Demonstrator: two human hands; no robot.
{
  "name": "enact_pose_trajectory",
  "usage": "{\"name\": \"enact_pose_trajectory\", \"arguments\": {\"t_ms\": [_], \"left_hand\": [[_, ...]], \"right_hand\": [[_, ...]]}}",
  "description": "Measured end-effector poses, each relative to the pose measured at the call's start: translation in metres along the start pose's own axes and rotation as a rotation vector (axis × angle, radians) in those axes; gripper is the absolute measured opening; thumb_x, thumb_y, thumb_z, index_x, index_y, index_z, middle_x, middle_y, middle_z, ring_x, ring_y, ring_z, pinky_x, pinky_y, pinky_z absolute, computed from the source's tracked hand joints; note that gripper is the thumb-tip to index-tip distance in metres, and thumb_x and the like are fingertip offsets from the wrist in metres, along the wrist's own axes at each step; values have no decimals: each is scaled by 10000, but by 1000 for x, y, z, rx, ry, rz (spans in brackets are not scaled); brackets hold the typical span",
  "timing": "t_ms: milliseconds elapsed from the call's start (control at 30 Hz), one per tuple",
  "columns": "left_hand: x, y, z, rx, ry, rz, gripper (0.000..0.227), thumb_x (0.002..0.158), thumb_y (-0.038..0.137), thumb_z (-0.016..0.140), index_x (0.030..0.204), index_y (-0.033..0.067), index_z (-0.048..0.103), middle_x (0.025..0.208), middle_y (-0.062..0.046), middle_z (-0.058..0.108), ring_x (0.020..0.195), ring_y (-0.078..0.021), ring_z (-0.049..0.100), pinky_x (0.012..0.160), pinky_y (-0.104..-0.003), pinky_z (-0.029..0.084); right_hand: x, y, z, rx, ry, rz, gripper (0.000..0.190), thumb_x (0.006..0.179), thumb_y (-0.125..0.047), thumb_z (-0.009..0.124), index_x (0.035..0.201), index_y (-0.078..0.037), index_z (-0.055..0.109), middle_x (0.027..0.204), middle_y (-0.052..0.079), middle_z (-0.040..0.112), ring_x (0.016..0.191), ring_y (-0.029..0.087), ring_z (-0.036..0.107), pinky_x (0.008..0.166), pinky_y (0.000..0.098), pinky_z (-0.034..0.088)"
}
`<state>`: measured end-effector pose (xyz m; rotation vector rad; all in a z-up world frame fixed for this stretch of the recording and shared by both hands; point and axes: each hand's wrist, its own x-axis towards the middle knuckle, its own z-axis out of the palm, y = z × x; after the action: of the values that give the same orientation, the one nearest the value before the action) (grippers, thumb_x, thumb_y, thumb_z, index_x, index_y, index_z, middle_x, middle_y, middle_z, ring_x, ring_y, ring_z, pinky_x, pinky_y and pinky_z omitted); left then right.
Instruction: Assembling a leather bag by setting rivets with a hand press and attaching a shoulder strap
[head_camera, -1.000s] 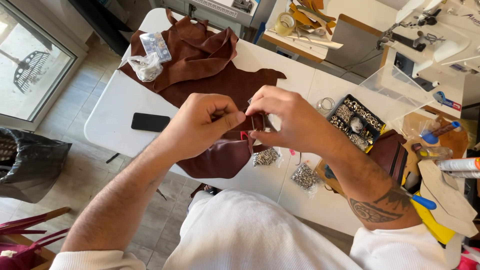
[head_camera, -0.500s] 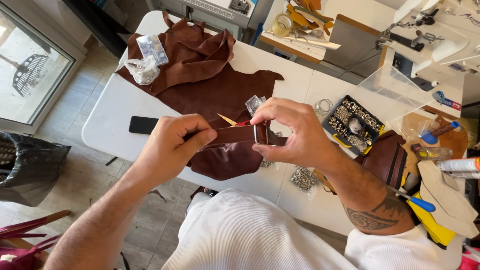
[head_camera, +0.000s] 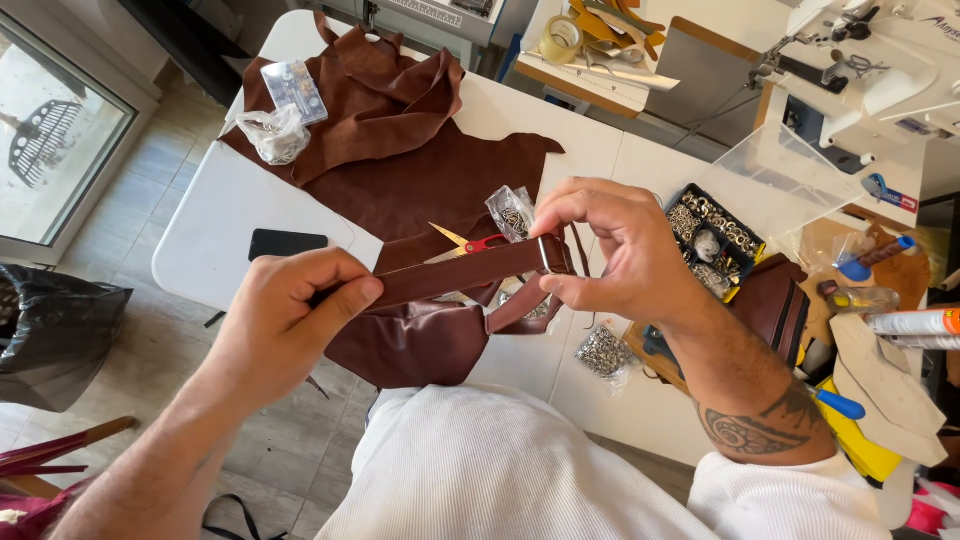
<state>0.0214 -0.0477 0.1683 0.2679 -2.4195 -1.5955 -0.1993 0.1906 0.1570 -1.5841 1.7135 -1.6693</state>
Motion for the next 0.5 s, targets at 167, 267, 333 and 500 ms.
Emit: {"name": "enact_pose_trajectory", "arguments": {"t_ms": [167,267,333,500], "left_hand": [[6,1,-1,-5,-9,-18,211,935,96,685,730,49,701,471,-59,469,517,-157,408,503,-311,402],[25,25,4,60,-181,54,129,972,190,660,990,69,701,627,-9,711,435,-68,643,358,-188,504],[37,51,15,55,-185,91,269,911,230,729,1120,73,666,682,-10,743,532,-88,709,525,-228,564],[62,73,40,95,-190,182,602,861,272,794,1392,147,541,774,29,737,619,-123,660,589,-288,482]], "right_hand": [[-1,8,-1,233,-7,76,365,797,-164,849,1036,72,708,993,174,693,870,185,649,802,327,569],[11,2,-14,289,-90,173,465,891,-403,781,1175,-45,696,1099,92,643,945,171,553,825,273,432],[12,2,-15,311,-90,203,495,893,-420,776,1178,-24,693,1120,102,646,942,162,562,808,257,432],[13,7,-4,382,-88,233,588,875,-501,785,1190,-13,686,1082,81,645,938,139,576,814,241,433]]}}
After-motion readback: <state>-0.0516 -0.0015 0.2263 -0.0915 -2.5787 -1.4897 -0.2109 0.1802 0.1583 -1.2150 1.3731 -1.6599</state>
